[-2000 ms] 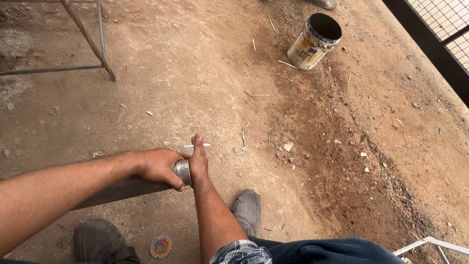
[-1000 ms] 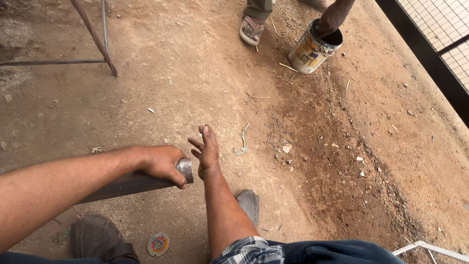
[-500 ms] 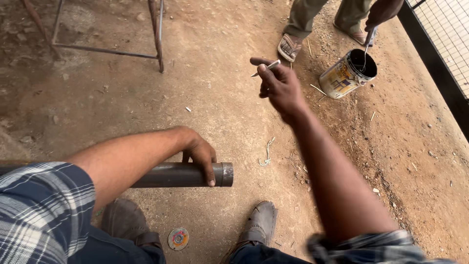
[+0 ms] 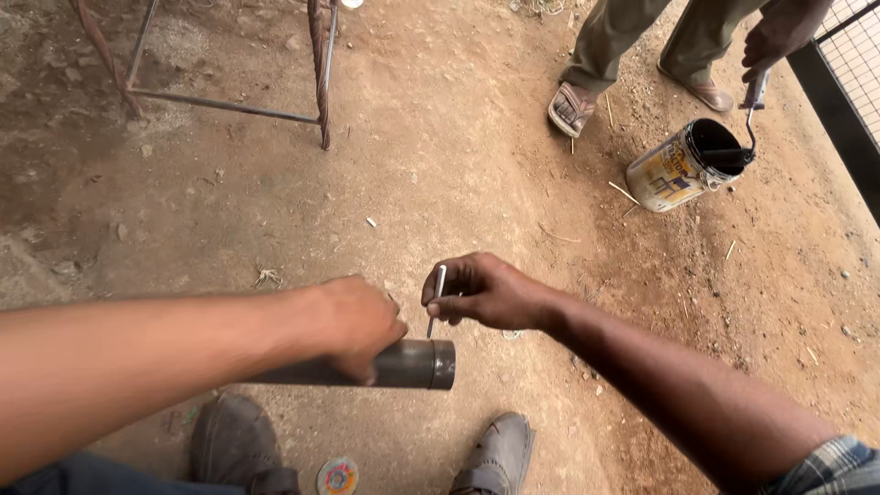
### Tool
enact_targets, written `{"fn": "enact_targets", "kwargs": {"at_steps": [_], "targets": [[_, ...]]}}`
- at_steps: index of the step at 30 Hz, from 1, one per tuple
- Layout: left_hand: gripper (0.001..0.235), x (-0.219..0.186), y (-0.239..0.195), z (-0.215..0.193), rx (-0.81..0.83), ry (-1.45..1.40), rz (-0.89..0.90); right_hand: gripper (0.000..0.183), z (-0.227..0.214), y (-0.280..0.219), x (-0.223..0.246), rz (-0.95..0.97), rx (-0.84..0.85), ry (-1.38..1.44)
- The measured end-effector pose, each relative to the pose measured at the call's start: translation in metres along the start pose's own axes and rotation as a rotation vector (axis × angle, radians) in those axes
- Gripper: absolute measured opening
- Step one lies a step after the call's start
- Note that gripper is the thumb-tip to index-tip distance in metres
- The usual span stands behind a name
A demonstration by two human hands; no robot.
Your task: The person marks a metal pipe using a small marking tool. They hold the pipe steady with one hand while drawing precise lines on the surface with the tool in the other hand.
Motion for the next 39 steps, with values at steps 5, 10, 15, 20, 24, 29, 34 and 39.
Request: {"fn": "enact_targets", "kwargs": {"at_steps": [5,10,15,20,24,29,34,39], "targets": [[0.056,0.002,-0.09,-0.002,0.16,-0.091,-0.056,0.013,0.002,-0.002,-0.034,-0.002,0.009,0.086],[0.054,0.008,-0.122,0.004,0.199,-0.243,-0.202,0.014,0.015,0.0,-0.047,0.012,-0.024,0.143],[0.054,0.021,-0.11,0.0,-0.01,-0.374,-0.197,0.013,0.009,0.006,-0.037,-0.049,-0.008,0.067],[0.055,0.029,-0.085,0.01,0.032,-0.358,-0.255,0.011,0.011,0.009,-0.035,-0.021,-0.002,-0.021],[0.054,0.029,-0.066,0.014,0.07,-0.295,-0.247,0.012,0.008,0.008,-0.034,-0.029,0.008,-0.022],[0.057,0.032,-0.06,0.022,0.082,-0.28,-0.232,0.01,0.015,0.007,-0.038,0.019,0.035,-0.049],[0.058,0.034,-0.054,0.026,0.059,-0.285,-0.224,0.011,0.014,0.007,-0.035,-0.005,0.047,-0.042],[0.059,0.035,-0.055,0.03,0.054,-0.302,-0.22,0.011,0.017,0.007,-0.031,-0.027,0.063,-0.064]]}}
Point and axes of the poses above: each hand's wrist, its own y-axis towards the middle knuckle, its own z-axis out of the palm, x = y × z, the point moved 8 cm from there along y, towards the middle knuckle, and after that the axes turned 8 degrees about -z, right-handed, at the moved point
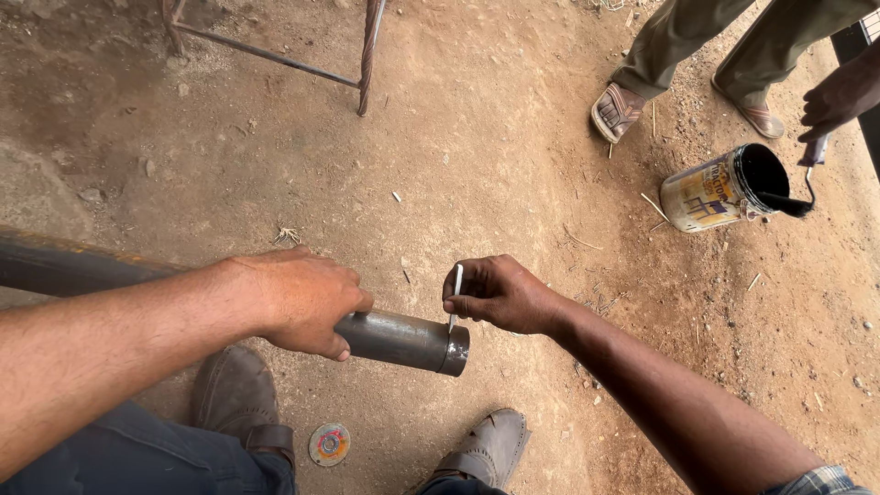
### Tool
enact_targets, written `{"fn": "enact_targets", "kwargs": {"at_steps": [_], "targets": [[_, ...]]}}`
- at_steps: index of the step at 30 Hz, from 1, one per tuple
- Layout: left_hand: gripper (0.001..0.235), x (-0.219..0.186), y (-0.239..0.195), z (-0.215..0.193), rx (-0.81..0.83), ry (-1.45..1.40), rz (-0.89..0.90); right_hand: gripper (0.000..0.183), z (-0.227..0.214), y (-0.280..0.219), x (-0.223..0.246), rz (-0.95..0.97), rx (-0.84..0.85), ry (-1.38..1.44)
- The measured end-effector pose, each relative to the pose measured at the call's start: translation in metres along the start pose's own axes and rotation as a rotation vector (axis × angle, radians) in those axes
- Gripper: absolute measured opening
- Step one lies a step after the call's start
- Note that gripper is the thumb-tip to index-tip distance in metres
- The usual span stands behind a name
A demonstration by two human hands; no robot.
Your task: The person marks a metal pipe using a small marking tool. They hold the pipe steady with one hand while drawing precise lines on the surface with the tool in the other hand.
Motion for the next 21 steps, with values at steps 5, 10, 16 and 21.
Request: {"fn": "enact_targets", "kwargs": {"at_steps": [5,10,16,21], "targets": [[0.06,0.0,0.001,0.003,0.032,0.0,-0.035,0.013,0.001,0.001,-0.001,0.01,0.001,-0.035],[0.058,-0.001,0.002,0.003,0.064,0.001,-0.036,0.015,0.0,0.003,-0.012,0.083,-0.036,-0.036],[0.057,0.002,0.003,0.005,0.096,-0.017,-0.05,0.019,0.001,0.005,-0.03,0.134,-0.05,0.033],[0.058,0.003,0.004,0.005,0.097,0.0,-0.034,0.021,0.005,0.01,-0.044,0.149,-0.054,0.076]]}}
Point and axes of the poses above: each hand's wrist, its own y-axis towards the middle knuckle, its own z-axis out of the palm, x = y × z, the point moved 8 cm from there along y, towards the middle knuckle, and after that the axes turned 8 degrees about -z, right-handed, at the moved point
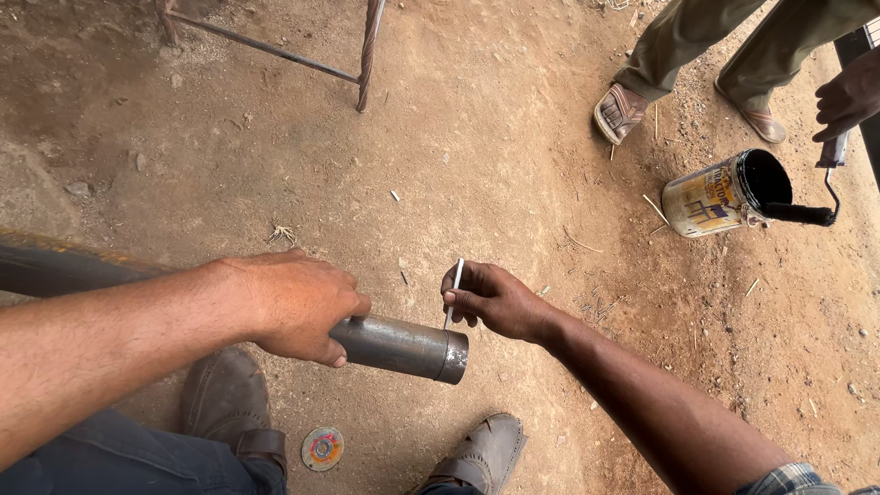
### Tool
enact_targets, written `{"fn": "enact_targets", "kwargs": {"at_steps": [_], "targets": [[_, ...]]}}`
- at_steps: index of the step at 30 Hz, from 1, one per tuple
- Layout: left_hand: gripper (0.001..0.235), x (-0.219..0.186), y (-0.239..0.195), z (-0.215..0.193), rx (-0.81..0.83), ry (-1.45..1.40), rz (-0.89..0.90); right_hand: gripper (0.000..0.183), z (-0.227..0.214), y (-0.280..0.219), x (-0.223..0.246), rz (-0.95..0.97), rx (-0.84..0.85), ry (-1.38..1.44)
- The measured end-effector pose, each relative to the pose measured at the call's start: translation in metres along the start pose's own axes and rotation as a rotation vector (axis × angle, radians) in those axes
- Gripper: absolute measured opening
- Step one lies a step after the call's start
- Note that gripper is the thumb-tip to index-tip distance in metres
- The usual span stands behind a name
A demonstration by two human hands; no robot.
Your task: The person marks a metal pipe using a small marking tool. They hold the pipe steady with one hand while drawing precise lines on the surface with the tool in the other hand.
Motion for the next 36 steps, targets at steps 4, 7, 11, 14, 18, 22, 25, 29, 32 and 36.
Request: {"fn": "enact_targets", "kwargs": {"at_steps": [4,7,11,14,18,22,25,29,32,36], "targets": [[0.058,0.003,0.001,-0.002,-0.017,-0.029,0.005,0.021,0.002,0.002,-0.005,0.029,-0.004,-0.006],[0.057,0.003,0.002,-0.002,-0.024,-0.04,0.014,0.021,0.001,0.001,-0.002,0.01,0.005,-0.047],[0.057,0.006,0.004,0.0,-0.035,-0.045,0.024,0.02,0.002,0.001,0.007,-0.026,0.013,-0.108],[0.058,0.006,0.009,0.001,-0.052,-0.067,0.029,0.018,0.002,-0.005,0.017,-0.117,0.009,-0.146],[0.059,0.007,0.011,0.001,-0.073,-0.083,0.041,0.016,0.002,-0.011,0.025,-0.147,-0.032,-0.18],[0.062,0.007,0.013,0.005,-0.039,-0.098,-0.028,0.014,0.001,-0.018,0.031,-0.194,-0.056,-0.19],[0.066,0.006,0.013,0.008,-0.05,-0.1,-0.054,0.013,0.004,-0.024,0.045,-0.342,-0.053,-0.255],[0.079,0.003,0.018,0.011,-0.157,-0.045,-0.035,0.012,0.005,-0.032,0.054,-0.383,-0.072,-0.3],[0.091,-0.001,0.028,0.023,-0.245,-0.07,-0.031,0.012,0.007,-0.037,0.059,-0.41,-0.085,-0.359],[0.123,-0.007,0.037,0.04,-0.495,-0.013,-0.063,0.012,0.008,-0.044,0.061,-0.436,-0.114,-0.38]]}}
Point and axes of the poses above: each hand's wrist, its own y-axis towards the middle knuckle, its own z-axis out of the palm, x = y × z, the point moved 8 cm from there along y, towards the middle knuckle, and after that the axes turned 8 degrees about -z, right-handed, at the moved point
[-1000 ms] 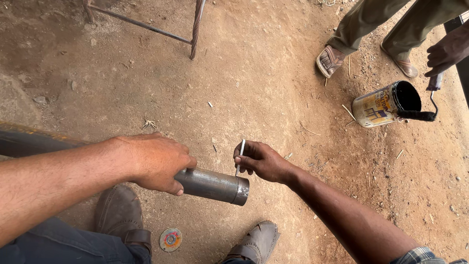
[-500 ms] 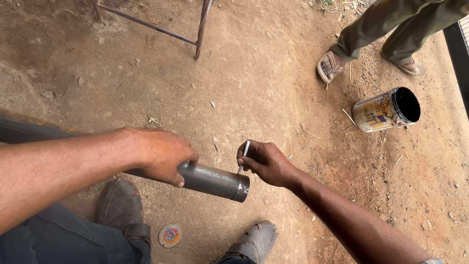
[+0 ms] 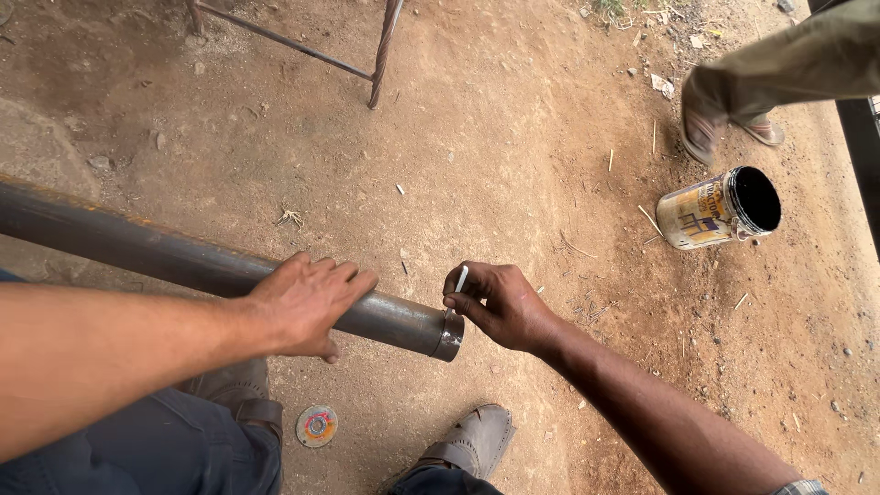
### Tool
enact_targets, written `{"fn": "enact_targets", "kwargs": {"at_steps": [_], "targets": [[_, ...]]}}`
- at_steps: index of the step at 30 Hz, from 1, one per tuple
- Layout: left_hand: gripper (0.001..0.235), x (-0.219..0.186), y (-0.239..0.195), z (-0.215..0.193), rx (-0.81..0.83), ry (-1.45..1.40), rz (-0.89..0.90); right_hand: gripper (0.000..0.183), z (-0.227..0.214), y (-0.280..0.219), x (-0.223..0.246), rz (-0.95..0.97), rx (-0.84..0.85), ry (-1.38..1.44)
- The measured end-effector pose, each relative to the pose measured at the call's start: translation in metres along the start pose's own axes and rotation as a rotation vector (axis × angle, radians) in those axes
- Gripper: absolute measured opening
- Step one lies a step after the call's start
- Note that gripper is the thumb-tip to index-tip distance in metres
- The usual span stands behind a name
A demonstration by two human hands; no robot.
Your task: The person marks a metal pipe using a small marking tool. They hold the pipe steady with one hand while drawing precise lines on the surface with the tool in the other hand.
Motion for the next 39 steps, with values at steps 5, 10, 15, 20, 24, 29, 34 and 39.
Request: {"fn": "enact_targets", "kwargs": {"at_steps": [5,10,15,20,24,29,34,39], "targets": [[0.066,0.004,0.003,0.022,0.053,0.063,0.014,0.011,0.003,-0.003,0.001,0.012,-0.017,-0.051],[0.051,0.002,0.0,0.008,0.089,-0.004,0.014,0.01,0.002,-0.007,0.001,0.015,-0.025,-0.02],[0.046,0.003,-0.006,0.001,0.259,-0.073,-0.042,0.011,0.006,-0.007,0.006,-0.009,-0.008,-0.063],[0.05,0.003,-0.003,-0.004,0.29,-0.091,-0.038,0.012,0.004,-0.007,0.005,-0.033,-0.02,-0.076],[0.061,0.004,0.0,-0.002,0.308,-0.138,0.006,0.012,0.009,-0.007,0.004,-0.022,0.002,-0.039],[0.066,0.009,0.011,0.008,0.388,-0.189,0.022,0.012,0.007,-0.007,0.004,-0.029,-0.001,-0.037],[0.068,0.011,0.016,0.017,0.421,-0.219,0.023,0.011,0.009,-0.009,0.006,-0.06,-0.014,0.007],[0.069,0.011,0.017,0.019,0.436,-0.23,0.014,0.012,0.011,-0.01,0.008,-0.084,0.023,-0.02]]}}
Point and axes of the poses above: each hand's wrist, its own y-axis towards the middle knuckle, its own z-axis out of the palm, x = y × z, the point moved 8 cm from there along y, towards the middle knuckle, and after that the axes turned 8 degrees about -z, right-handed, at the moved point
